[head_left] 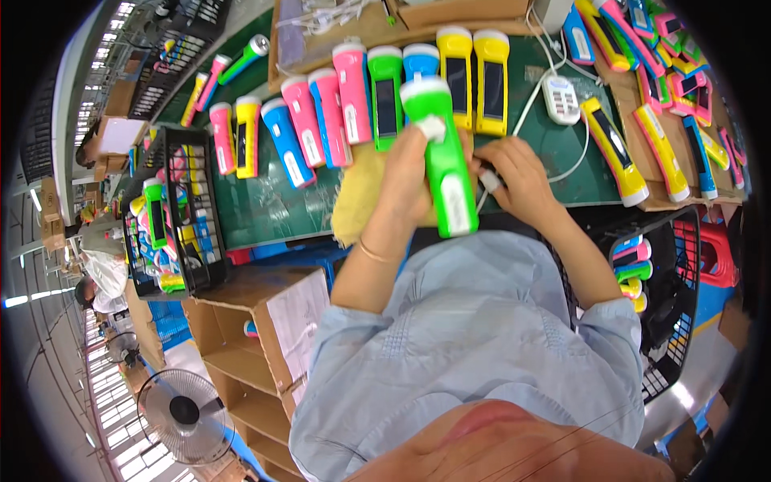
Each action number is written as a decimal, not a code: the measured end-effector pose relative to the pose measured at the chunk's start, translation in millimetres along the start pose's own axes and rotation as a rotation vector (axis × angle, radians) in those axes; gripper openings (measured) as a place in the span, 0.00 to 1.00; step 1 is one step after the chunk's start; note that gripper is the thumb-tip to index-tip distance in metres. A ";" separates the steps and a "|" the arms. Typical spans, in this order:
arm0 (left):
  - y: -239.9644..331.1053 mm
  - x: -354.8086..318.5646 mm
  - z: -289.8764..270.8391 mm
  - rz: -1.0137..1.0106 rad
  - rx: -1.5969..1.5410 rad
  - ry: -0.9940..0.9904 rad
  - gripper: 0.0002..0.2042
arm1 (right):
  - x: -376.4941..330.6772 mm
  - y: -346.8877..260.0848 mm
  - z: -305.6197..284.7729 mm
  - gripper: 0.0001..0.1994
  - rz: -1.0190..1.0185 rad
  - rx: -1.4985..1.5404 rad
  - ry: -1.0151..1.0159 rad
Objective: Testing and cleaning various colorful flashlights on an industrial assembly line.
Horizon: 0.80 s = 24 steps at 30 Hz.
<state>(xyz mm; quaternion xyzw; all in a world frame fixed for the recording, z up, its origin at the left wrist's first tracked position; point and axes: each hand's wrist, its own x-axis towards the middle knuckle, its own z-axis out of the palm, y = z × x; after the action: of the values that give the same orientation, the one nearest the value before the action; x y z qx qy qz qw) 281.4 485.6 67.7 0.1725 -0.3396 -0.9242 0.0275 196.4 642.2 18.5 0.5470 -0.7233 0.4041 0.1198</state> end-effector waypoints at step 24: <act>61.5 15.8 -42.1 0.204 0.040 0.021 0.17 | -8.6 -25.9 -11.6 0.12 0.318 -0.254 -0.276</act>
<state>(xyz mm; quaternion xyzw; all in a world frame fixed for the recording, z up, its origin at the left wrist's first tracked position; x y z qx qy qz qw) 276.7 409.7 72.3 0.1472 -0.3733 -0.9079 0.1213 219.5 654.6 32.4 0.4567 -0.8549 0.2450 0.0227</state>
